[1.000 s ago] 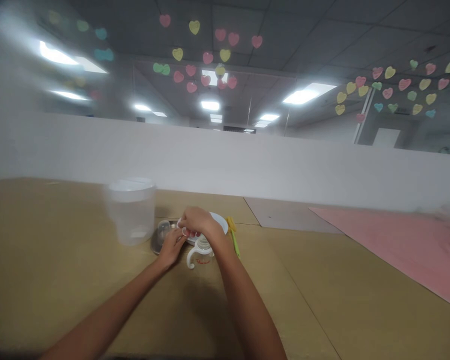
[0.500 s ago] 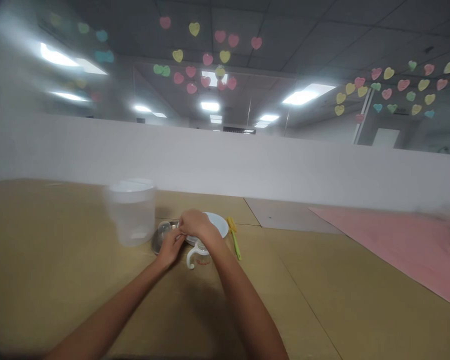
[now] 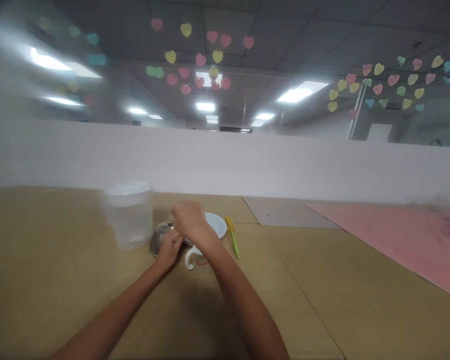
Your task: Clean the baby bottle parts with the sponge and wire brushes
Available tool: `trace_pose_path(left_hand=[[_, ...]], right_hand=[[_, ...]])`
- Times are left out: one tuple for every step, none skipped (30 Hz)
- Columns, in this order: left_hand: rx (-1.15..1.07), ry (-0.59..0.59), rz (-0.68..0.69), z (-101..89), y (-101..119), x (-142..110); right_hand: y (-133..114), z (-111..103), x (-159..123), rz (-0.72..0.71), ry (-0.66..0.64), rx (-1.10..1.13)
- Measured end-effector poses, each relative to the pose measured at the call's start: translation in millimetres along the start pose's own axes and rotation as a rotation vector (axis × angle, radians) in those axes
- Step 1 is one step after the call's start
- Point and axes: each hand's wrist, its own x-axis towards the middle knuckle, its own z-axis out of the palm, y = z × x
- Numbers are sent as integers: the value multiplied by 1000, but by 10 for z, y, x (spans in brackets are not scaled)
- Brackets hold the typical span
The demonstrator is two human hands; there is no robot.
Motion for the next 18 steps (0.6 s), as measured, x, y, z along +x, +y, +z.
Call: trace_pose_path(left_hand=[[1, 4, 1, 9, -8, -3], [3, 9, 1, 17, -13, -5], [5, 14, 1, 24, -16, -7], [9, 19, 1, 30, -18, -9], [14, 24, 2, 35, -19, -11], [20, 30, 4, 39, -21, -12], [25, 36, 7, 43, -24, -12], [30, 40, 10, 47, -28, -12], [34, 43, 12, 50, -34, -12], [36, 45, 14, 54, -40, -11], [36, 44, 15, 57, -46, -11], [36, 42, 14, 60, -51, -11], [38, 38, 12, 62, -54, -11], [41, 35, 9, 63, -54, -12], [45, 32, 5, 62, -50, -12], [48, 31, 1, 60, -43, -13], [53, 29, -2, 57, -33, -13], [58, 27, -4, 52, -21, -13]], right_hand=[[-4, -22, -11, -5, 6, 0], [-8, -43, -22, -9, 11, -2], [-10, -63, -32, -12, 14, -4], [-13, -81, -42, -14, 17, -8], [-15, -98, -53, -15, 22, -13], [-17, -112, -63, -16, 29, -17], [-19, -124, -73, -18, 38, -20], [-21, -134, -84, -21, 48, -21], [-24, -142, -95, -26, 56, -20], [-26, -149, -105, -32, 62, -19], [-29, -156, -116, -36, 66, -18], [-33, -163, -127, -38, 66, -19], [-37, -171, -138, -39, 68, -20], [-42, -180, -149, -41, 72, -21], [-47, -191, -159, -43, 79, -22], [-52, -202, -168, -45, 90, -20], [-56, -214, -175, -47, 104, -17], [-58, -225, -181, -49, 120, -10]])
